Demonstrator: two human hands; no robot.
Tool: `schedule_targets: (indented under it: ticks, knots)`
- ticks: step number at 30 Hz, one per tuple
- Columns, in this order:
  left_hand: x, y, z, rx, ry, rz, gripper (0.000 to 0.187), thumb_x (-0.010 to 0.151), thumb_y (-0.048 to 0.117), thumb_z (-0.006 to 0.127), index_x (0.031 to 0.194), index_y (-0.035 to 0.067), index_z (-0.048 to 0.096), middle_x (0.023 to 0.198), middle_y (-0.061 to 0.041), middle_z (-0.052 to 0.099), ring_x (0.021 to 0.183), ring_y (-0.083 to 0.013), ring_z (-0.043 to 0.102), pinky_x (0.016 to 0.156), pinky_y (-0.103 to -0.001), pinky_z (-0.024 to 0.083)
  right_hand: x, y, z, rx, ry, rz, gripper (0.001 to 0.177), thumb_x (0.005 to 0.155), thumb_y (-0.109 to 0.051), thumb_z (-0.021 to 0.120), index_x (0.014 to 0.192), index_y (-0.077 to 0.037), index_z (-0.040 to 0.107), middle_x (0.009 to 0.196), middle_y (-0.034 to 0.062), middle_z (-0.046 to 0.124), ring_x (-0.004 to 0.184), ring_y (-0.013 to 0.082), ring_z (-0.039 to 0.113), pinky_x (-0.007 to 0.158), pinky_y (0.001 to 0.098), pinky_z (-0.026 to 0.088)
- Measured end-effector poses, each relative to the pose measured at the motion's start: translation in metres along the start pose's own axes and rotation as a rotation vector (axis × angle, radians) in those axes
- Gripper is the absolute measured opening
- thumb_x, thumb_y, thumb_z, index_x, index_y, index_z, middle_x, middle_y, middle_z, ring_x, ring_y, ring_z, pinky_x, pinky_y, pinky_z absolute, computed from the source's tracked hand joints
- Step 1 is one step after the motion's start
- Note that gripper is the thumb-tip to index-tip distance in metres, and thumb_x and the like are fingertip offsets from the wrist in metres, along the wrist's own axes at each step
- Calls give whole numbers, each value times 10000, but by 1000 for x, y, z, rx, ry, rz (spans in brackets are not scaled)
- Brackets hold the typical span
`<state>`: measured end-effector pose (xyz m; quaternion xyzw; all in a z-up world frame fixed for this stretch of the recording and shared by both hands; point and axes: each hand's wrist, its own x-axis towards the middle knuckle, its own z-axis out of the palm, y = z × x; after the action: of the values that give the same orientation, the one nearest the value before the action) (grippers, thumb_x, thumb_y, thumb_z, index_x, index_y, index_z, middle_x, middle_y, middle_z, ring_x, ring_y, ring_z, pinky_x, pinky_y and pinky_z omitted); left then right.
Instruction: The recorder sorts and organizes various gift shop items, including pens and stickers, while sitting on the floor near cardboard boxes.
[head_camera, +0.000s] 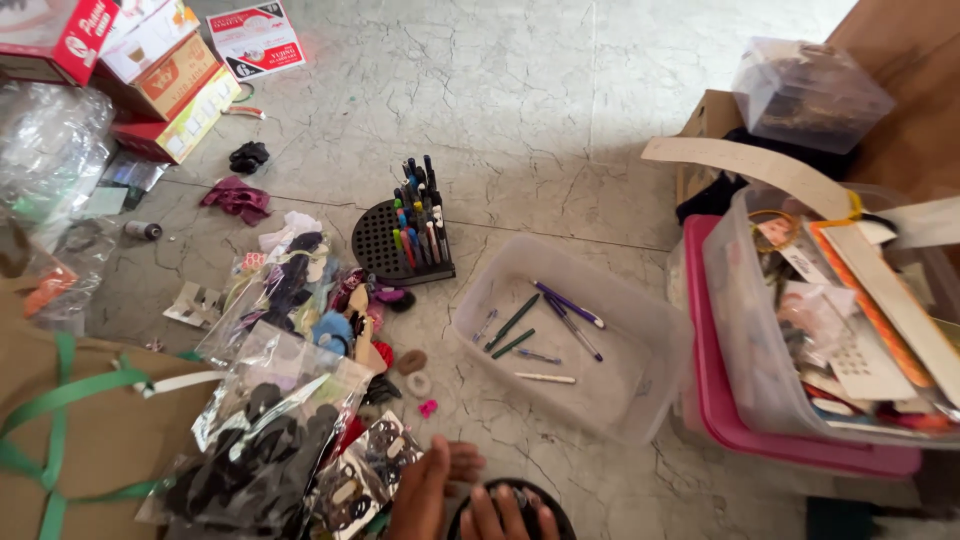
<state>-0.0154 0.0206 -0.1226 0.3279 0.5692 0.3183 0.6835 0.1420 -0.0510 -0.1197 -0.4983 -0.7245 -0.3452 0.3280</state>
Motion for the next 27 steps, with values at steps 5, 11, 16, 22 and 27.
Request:
schedule_targets:
  ticks: [5, 11, 16, 22, 27]
  knots:
    - [-13, 33, 2, -42, 151, -17, 667, 999, 567, 385, 1111, 17, 746, 981, -110, 796, 859, -194, 715, 777, -341, 532, -7, -9, -3, -15, -110, -67, 310, 1063, -276, 445, 1303, -129, 577, 1414, 100, 611, 1336, 270, 570, 1115, 560, 373]
    - [-45, 41, 16, 145, 120, 495, 540, 1052, 435, 475, 1056, -36, 739, 977, -121, 790, 961, -219, 730, 873, -339, 550, 62, 9, -66, 403, -571, 15, 987, 906, -727, 445, 1486, 62, 325, 1572, 264, 316, 1472, 401, 251, 1128, 615, 137]
    - [-82, 57, 27, 343, 53, 605, 512, 1021, 414, 484, 1224, -6, 695, 1154, -137, 752, 1089, -248, 713, 955, -348, 531, 84, 8, -91, 416, -666, 42, 975, 937, -650, 500, 1547, 81, 289, 1637, 268, 222, 1534, 412, 133, 1177, 601, 42]
    - [-88, 46, 21, 237, 4, 587, 583, 1048, 451, 401, 1298, -8, 658, 1292, -164, 724, 1251, -248, 653, 1074, -351, 463, 49, -15, -114, 382, -702, 119, 943, 925, -606, 562, 1531, 75, 323, 1621, 275, 260, 1532, 424, 155, 1177, 618, 46]
    - [-100, 45, 25, 274, 57, 562, 616, 1035, 489, 394, 1272, 4, 688, 1273, -148, 735, 1236, -235, 660, 1068, -345, 465, 25, -20, -122, 403, -588, 90, 940, 912, -621, 567, 1492, 86, 349, 1583, 290, 279, 1502, 436, 176, 1154, 625, 62]
